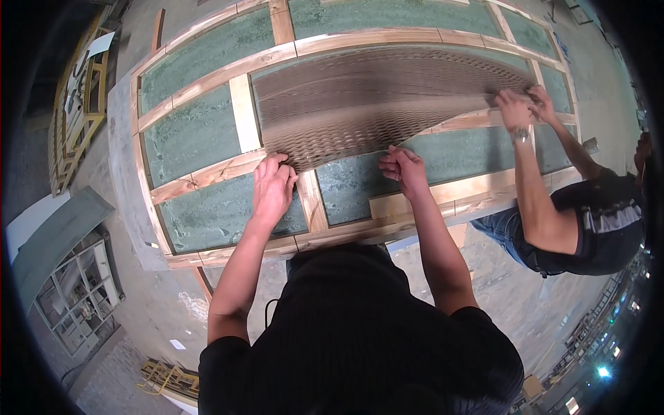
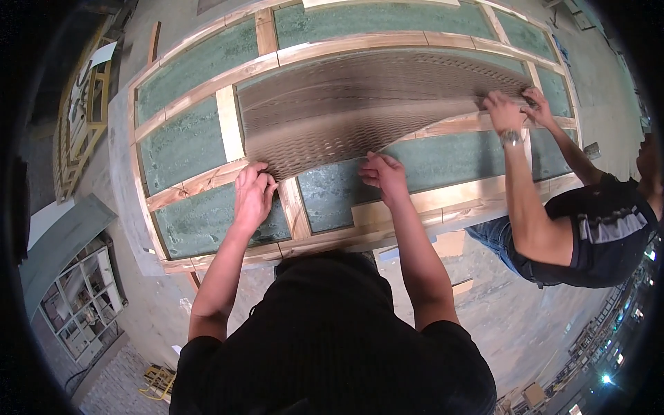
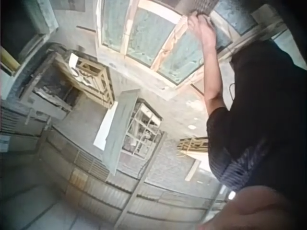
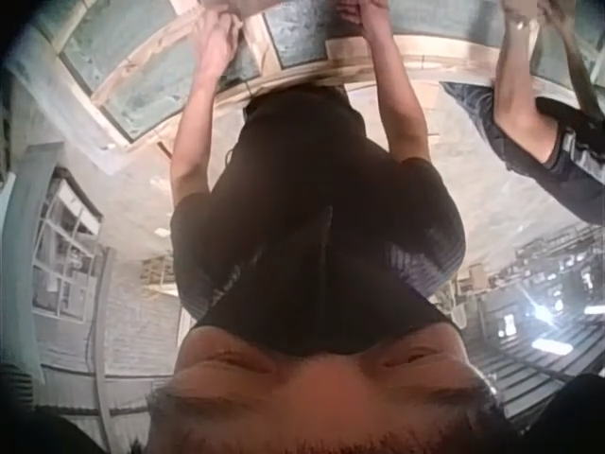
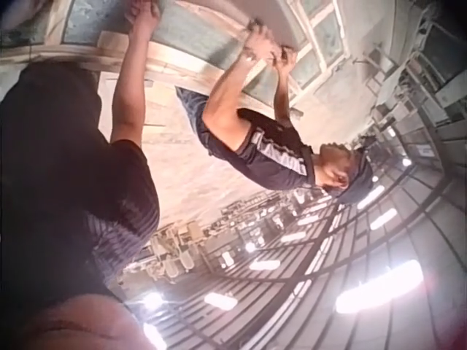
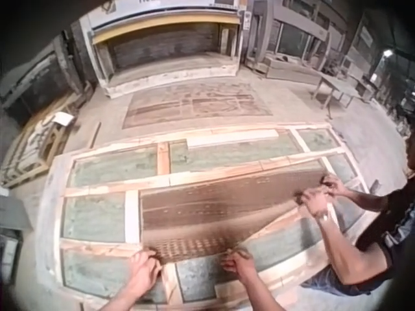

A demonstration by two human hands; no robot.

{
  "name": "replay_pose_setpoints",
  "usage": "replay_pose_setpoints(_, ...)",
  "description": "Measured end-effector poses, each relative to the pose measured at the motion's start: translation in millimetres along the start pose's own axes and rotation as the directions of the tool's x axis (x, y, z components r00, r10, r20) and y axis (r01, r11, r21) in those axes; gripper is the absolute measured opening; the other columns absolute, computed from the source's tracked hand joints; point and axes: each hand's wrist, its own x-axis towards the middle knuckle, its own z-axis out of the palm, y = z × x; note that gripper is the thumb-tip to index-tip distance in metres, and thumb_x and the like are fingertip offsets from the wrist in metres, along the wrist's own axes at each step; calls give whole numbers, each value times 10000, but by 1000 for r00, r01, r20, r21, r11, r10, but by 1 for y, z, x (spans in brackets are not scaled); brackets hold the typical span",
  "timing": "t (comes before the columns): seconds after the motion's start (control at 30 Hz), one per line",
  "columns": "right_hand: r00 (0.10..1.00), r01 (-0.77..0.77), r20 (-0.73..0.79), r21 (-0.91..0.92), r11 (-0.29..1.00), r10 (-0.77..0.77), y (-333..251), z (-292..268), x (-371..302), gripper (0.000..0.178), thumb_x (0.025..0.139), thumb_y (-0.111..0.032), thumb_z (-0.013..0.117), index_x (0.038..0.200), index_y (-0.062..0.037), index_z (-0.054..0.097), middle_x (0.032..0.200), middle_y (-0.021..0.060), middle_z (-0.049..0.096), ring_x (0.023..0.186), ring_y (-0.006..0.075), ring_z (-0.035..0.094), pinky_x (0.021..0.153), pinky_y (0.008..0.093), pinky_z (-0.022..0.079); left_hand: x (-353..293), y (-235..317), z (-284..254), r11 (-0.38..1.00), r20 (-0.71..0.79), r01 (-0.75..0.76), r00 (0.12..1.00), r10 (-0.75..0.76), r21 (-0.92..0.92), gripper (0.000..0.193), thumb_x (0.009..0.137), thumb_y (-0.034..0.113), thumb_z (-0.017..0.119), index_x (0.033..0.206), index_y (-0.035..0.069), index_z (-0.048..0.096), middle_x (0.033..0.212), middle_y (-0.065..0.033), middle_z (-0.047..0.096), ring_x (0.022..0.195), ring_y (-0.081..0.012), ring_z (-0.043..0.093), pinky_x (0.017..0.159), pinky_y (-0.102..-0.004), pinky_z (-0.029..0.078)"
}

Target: Assembling a large wooden frame by inserting and securing mesh-like panels into designated slots using a powered tool.

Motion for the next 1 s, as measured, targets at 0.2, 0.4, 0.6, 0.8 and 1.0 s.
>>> replay_pose_setpoints(0.2,1000,1,26,14,1000,-2,3,-10,-7,260,988,-294,763,1076,-60,692,948,82,759,822,190,755,692,319,611,-13,6,4,998,-13,-50,999,51,38,136,878,85,780,956,48,674,1330,-156,606,1286,-385,532,1055,-489,418)
replay_pose_setpoints(0.4,1000,-12,11,-21,1000,13,0,-7,-4,241,1000,-276,734,1114,-67,698,964,90,762,829,198,757,692,325,608,-17,6,3,997,-7,-69,998,69,39,135,905,99,766,978,42,668,1336,-159,606,1286,-391,532,1060,-497,411)
replay_pose_setpoints(0.6,999,43,7,-163,986,-43,-25,21,21,243,1001,-291,725,1095,-66,717,932,80,761,837,189,755,682,317,593,32,-9,-18,995,-84,-77,993,82,61,127,898,66,753,957,28,648,1302,-183,616,1234,-389,548,1039,-472,425)
replay_pose_setpoints(0.8,833,509,177,-617,600,-525,-23,35,53,232,959,-257,750,1029,-36,746,926,145,767,869,289,754,740,381,589,95,-29,-22,985,-57,-105,992,114,138,104,888,78,734,956,46,662,1261,-155,629,1211,-364,560,1028,-462,439)
replay_pose_setpoints(1.0,619,719,444,-653,239,-648,-22,82,42,215,955,-193,742,1070,-12,734,1012,171,750,972,325,742,871,396,579,101,-43,-5,975,-48,-67,996,79,211,74,898,84,715,958,65,676,1195,-98,632,1167,-330,567,1006,-448,445)
